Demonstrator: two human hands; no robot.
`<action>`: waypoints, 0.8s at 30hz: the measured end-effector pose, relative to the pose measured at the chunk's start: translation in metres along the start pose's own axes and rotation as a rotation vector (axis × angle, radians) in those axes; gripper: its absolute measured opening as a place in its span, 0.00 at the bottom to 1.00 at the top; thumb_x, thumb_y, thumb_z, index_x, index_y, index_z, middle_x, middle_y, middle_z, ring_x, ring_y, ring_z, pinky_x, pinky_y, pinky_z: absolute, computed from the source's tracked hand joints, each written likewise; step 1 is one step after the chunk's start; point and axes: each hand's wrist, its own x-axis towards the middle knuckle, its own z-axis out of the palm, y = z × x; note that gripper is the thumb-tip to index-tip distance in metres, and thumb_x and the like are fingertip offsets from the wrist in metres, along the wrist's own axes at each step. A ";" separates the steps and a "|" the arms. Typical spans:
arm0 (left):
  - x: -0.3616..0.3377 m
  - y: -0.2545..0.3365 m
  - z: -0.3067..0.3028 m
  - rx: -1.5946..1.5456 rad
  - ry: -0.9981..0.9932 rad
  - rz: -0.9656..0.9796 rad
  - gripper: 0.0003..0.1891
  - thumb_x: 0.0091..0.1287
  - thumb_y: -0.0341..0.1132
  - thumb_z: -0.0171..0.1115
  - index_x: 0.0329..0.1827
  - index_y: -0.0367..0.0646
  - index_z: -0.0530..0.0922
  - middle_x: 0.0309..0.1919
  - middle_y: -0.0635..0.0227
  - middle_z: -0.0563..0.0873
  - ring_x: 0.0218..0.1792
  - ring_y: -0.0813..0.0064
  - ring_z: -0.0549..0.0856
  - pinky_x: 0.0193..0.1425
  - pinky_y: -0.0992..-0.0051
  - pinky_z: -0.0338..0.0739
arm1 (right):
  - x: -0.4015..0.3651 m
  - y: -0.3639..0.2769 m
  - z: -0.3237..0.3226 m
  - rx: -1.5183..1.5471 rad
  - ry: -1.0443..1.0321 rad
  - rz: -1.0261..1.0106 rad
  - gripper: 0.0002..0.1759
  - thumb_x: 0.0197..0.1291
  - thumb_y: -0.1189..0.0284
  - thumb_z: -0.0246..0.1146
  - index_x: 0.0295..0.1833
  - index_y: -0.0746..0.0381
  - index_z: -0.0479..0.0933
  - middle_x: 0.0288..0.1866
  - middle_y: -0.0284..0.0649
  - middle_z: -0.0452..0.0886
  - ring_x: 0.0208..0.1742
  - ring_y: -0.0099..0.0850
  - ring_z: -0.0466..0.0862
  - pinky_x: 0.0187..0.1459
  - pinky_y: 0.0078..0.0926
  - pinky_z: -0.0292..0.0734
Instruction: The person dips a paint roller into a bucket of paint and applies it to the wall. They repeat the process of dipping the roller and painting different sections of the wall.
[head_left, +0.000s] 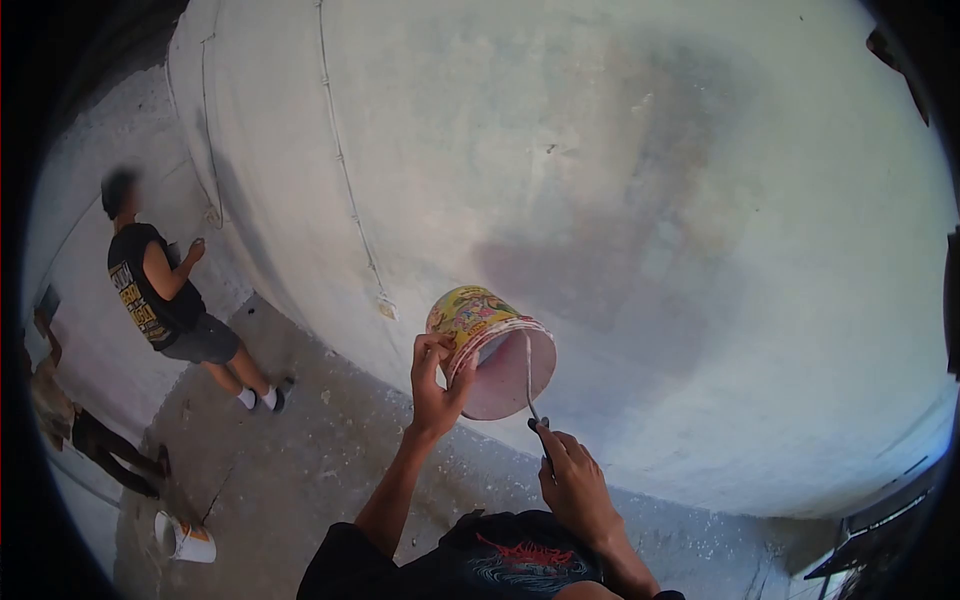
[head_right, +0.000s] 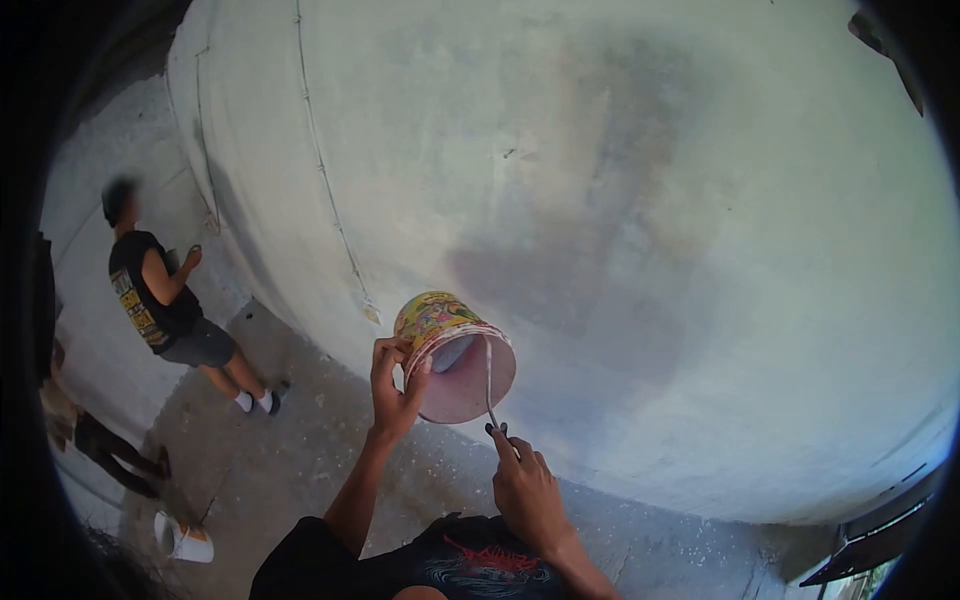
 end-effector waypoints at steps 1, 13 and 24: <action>0.002 0.001 0.002 -0.008 -0.005 0.002 0.12 0.63 0.29 0.69 0.36 0.37 0.72 0.45 0.59 0.73 0.49 0.63 0.77 0.53 0.65 0.73 | 0.001 0.000 0.000 -0.003 0.005 0.007 0.31 0.58 0.82 0.57 0.70 0.63 0.67 0.58 0.53 0.76 0.52 0.53 0.80 0.51 0.48 0.79; 0.009 -0.002 0.012 -0.007 0.055 0.012 0.11 0.64 0.29 0.69 0.34 0.38 0.72 0.44 0.61 0.73 0.49 0.65 0.76 0.55 0.66 0.71 | 0.012 0.008 -0.008 -0.371 -0.059 -0.022 0.38 0.48 0.85 0.59 0.70 0.54 0.70 0.57 0.37 0.74 0.41 0.40 0.78 0.41 0.42 0.83; 0.005 -0.011 0.009 -0.040 0.096 -0.013 0.09 0.67 0.28 0.64 0.35 0.37 0.71 0.44 0.63 0.71 0.51 0.67 0.75 0.60 0.66 0.69 | 0.022 0.018 -0.003 0.318 -0.011 0.008 0.23 0.63 0.77 0.62 0.65 0.62 0.71 0.54 0.52 0.82 0.49 0.55 0.83 0.45 0.46 0.82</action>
